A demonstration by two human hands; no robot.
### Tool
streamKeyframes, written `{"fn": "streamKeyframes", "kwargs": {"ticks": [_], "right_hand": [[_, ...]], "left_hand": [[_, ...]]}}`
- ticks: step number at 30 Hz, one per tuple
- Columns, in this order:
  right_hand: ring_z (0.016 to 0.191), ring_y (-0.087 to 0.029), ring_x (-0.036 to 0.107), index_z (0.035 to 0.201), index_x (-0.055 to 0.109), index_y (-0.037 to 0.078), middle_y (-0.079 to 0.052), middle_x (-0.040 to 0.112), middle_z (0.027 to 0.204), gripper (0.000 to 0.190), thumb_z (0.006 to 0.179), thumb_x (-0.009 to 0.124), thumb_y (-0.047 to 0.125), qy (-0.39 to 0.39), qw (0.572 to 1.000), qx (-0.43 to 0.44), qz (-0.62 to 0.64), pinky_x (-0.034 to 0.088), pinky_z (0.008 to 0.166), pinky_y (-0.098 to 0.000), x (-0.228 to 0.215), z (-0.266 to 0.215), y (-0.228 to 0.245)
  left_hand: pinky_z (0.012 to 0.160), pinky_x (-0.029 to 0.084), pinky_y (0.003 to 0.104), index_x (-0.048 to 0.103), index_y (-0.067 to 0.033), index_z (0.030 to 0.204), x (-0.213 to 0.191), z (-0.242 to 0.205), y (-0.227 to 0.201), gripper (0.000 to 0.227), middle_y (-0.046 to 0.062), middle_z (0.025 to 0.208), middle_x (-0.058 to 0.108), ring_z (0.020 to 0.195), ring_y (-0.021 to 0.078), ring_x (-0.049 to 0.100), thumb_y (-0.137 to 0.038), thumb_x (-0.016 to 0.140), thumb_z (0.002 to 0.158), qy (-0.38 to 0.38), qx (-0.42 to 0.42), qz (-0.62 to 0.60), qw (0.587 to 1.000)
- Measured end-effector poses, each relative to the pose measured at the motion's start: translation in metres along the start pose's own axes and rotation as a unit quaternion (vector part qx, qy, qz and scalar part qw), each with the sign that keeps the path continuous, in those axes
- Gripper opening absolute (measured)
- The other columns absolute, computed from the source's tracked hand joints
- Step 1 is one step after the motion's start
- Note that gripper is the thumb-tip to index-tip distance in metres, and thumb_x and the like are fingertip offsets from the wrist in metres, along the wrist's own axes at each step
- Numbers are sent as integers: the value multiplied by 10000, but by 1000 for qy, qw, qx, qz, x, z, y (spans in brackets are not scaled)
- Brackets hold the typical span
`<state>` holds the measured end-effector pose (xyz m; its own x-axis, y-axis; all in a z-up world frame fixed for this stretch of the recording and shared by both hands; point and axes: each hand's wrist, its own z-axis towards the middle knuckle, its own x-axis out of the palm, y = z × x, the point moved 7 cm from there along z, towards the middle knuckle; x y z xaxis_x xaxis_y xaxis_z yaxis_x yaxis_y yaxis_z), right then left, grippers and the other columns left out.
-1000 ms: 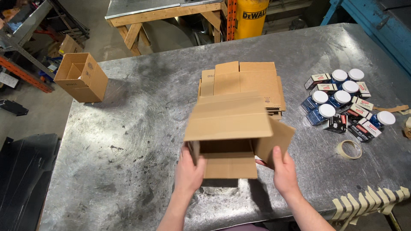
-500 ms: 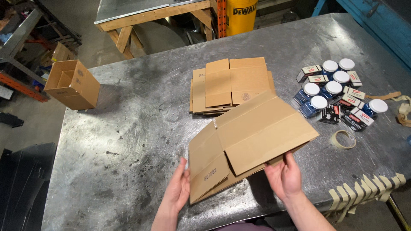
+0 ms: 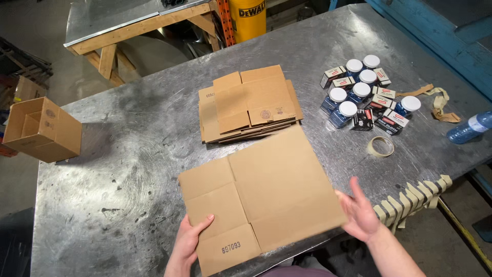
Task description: The person places small containers and packaged boxes into larger cardboard boxes, folds the box flaps, and applies pre-cut strips of masking tape to secure them on a metal workbench.
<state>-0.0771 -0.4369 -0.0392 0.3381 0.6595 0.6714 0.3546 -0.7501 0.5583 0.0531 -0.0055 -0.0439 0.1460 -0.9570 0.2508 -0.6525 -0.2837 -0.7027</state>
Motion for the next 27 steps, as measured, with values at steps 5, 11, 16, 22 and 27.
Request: {"fn": "streamKeyframes", "kwargs": {"ticks": [5, 11, 16, 22, 27], "right_hand": [[1227, -456, 780, 1497, 703, -108, -352, 833, 1423, 534, 984, 730, 37, -171, 970, 34, -169, 611, 1070, -575, 0, -11, -6], [1168, -474, 769, 1510, 687, -64, -343, 816, 1389, 539, 978, 739, 5, -205, 965, -8, -165, 612, 1001, -602, -6, 10, -3], [1434, -419, 673, 1647, 546, -26, -296, 702, 1591, 691, 976, 690, 58, -239, 950, -12, -202, 505, 1270, -530, 66, 27, 43], [1280, -325, 731, 1570, 614, 47, -187, 748, 1481, 615, 992, 748, 208, -173, 953, -119, -220, 597, 1122, -478, 40, 168, 110], [1239, -260, 764, 1493, 661, 118, -116, 778, 1448, 498, 1026, 779, 244, -140, 948, -131, -252, 631, 1086, -457, 42, 291, 164]], "left_hand": [[1003, 661, 601, 673, 78, 1447, 20, -12, -5, 665, 347, 1363, 829, 1151, 467, 802, 31, 867, 812, 0, 5, 56, 998], [1004, 672, 521, 713, 44, 1393, 23, -14, -15, 607, 276, 1321, 868, 1136, 377, 824, -9, 899, 818, -7, 60, 64, 996], [1050, 628, 506, 558, -66, 1666, 14, -30, -35, 620, 253, 1490, 784, 1263, 353, 756, -275, 623, 1085, -44, 14, 25, 999], [792, 669, 404, 586, -53, 1685, -32, -28, -15, 583, 254, 1399, 837, 1017, 315, 803, -292, 519, 1157, -58, 62, 17, 996], [766, 616, 409, 666, -53, 1617, -89, -21, 25, 539, 252, 1380, 853, 1047, 353, 810, -290, 618, 1135, -146, 28, -53, 987]]}}
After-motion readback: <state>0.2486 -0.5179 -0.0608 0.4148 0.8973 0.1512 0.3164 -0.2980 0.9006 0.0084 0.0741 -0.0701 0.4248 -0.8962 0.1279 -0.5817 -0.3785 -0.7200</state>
